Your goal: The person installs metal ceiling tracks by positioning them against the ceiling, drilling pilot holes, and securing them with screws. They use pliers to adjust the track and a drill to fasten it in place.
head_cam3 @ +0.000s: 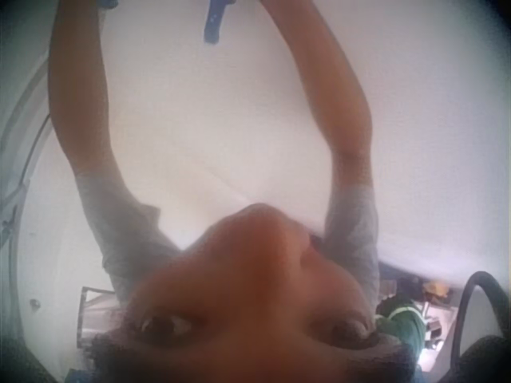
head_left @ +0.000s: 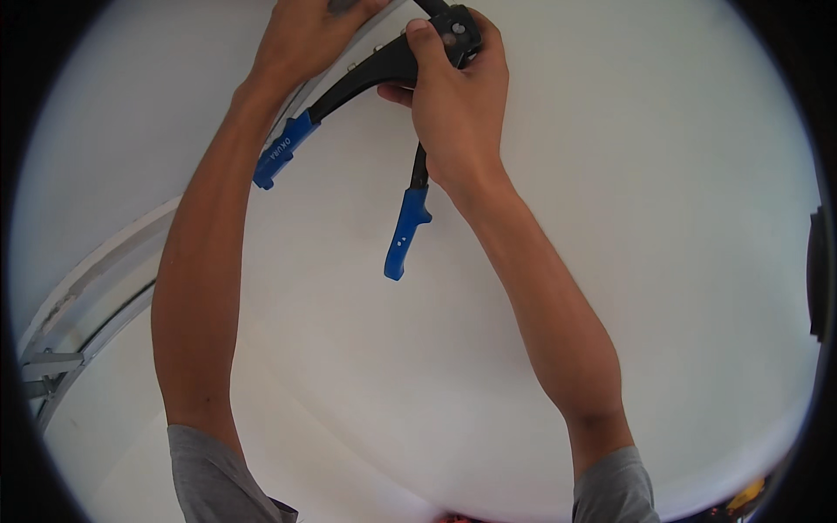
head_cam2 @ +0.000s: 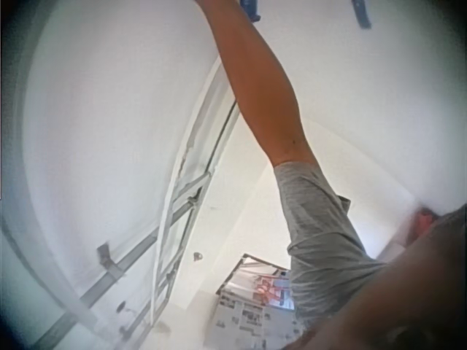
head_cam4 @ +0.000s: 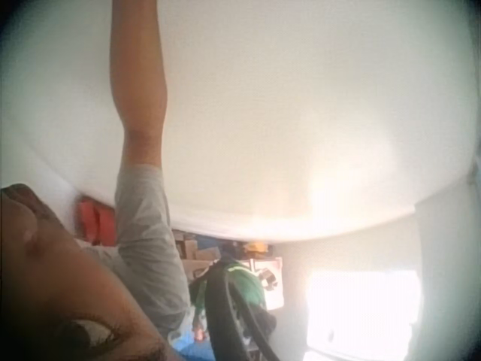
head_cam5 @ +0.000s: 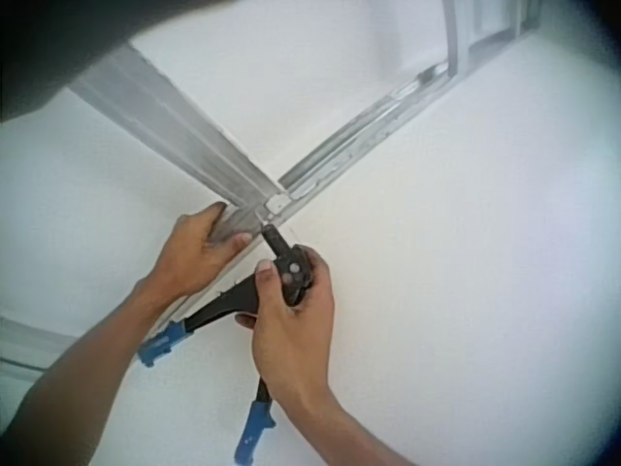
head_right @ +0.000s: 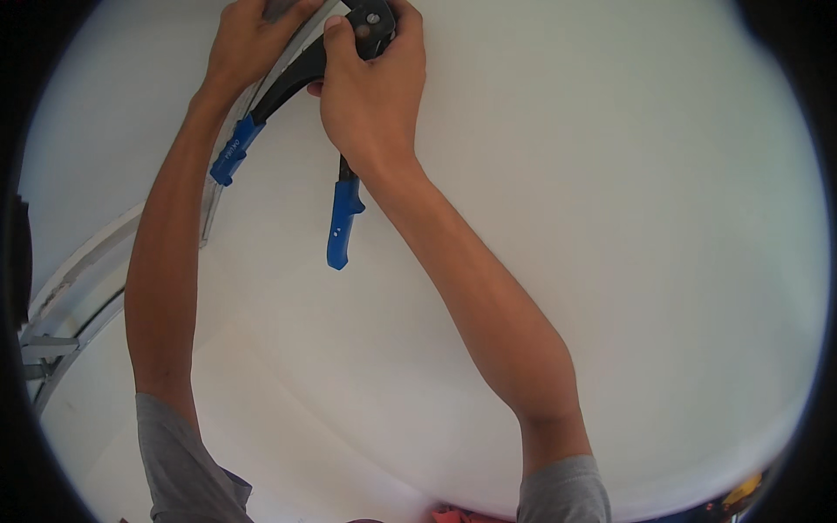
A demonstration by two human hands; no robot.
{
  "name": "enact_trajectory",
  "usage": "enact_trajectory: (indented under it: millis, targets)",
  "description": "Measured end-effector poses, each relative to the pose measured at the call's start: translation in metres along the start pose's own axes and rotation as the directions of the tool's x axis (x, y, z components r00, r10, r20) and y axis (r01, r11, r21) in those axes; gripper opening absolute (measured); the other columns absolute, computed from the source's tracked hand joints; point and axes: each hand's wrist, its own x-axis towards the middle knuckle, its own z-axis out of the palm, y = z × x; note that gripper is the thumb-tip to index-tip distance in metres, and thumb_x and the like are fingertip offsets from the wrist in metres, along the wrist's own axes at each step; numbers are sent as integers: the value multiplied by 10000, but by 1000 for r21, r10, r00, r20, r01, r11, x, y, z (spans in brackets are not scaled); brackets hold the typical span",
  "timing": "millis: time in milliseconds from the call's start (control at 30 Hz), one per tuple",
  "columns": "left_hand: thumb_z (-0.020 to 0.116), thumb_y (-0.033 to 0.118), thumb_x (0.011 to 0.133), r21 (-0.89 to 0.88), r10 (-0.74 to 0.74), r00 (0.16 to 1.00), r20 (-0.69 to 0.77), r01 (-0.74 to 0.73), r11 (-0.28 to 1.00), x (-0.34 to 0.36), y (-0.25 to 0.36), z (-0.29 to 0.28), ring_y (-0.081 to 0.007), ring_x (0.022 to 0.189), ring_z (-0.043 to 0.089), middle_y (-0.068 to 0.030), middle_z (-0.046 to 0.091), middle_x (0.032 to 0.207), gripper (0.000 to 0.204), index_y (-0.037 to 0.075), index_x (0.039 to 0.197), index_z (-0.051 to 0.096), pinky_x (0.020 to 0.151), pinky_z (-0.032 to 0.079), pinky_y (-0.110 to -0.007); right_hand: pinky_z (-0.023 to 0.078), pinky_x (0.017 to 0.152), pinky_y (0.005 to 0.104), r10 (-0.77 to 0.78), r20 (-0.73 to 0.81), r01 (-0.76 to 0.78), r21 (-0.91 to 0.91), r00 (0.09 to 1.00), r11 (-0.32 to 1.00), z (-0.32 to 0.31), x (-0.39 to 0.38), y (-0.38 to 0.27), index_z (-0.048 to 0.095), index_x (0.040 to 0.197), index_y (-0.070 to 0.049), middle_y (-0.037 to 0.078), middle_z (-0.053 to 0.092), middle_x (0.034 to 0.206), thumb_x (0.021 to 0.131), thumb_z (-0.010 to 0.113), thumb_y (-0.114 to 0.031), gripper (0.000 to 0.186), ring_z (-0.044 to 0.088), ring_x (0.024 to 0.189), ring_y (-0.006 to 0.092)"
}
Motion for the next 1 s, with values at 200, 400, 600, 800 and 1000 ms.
enact_trajectory:
  millis: [200,400,600,800,1000]
  targets:
    - [748,334,912,32,-60,998,4,60,998,-3,2,5,-363,826,723,-321,696,911,535,-142,1123,625,731,544,-442,626,654,279,-32,-31,35,77,999,996,-3,-4,6,413,1384,77,87,616,927,1049,592,-208,475,668,766,138]
    - [759,295,897,-34,169,985,-45,-170,985,2,-3,28,-297,805,709,-268,707,871,457,-114,1070,651,723,537,-420,627,628,275,-228,-23,207,-337,973,918,-16,11,22,453,1326,72,88,624,878,1028,601,-176,415,669,739,136]
    - [782,219,878,-177,7,973,233,36,984,7,-5,43,-148,744,594,-94,695,793,272,-40,886,698,684,510,-354,628,566,278,9,48,-15,131,999,991,-32,34,26,518,1187,52,89,625,831,1008,612,-147,284,680,709,140]
    - [754,193,927,-191,-105,953,284,163,968,21,-22,65,-140,751,599,-46,696,803,213,-16,908,714,695,512,-354,621,563,272,-24,156,1,146,987,989,-46,70,44,516,1203,29,84,634,868,1022,597,-180,288,675,690,138]
    - [650,349,1001,-261,-123,927,353,224,939,34,-17,72,-211,950,651,-137,714,1026,403,-21,1158,668,862,522,-363,628,634,316,86,146,-111,175,986,978,-54,100,63,530,1249,-24,98,654,941,1021,609,-229,317,697,797,185]
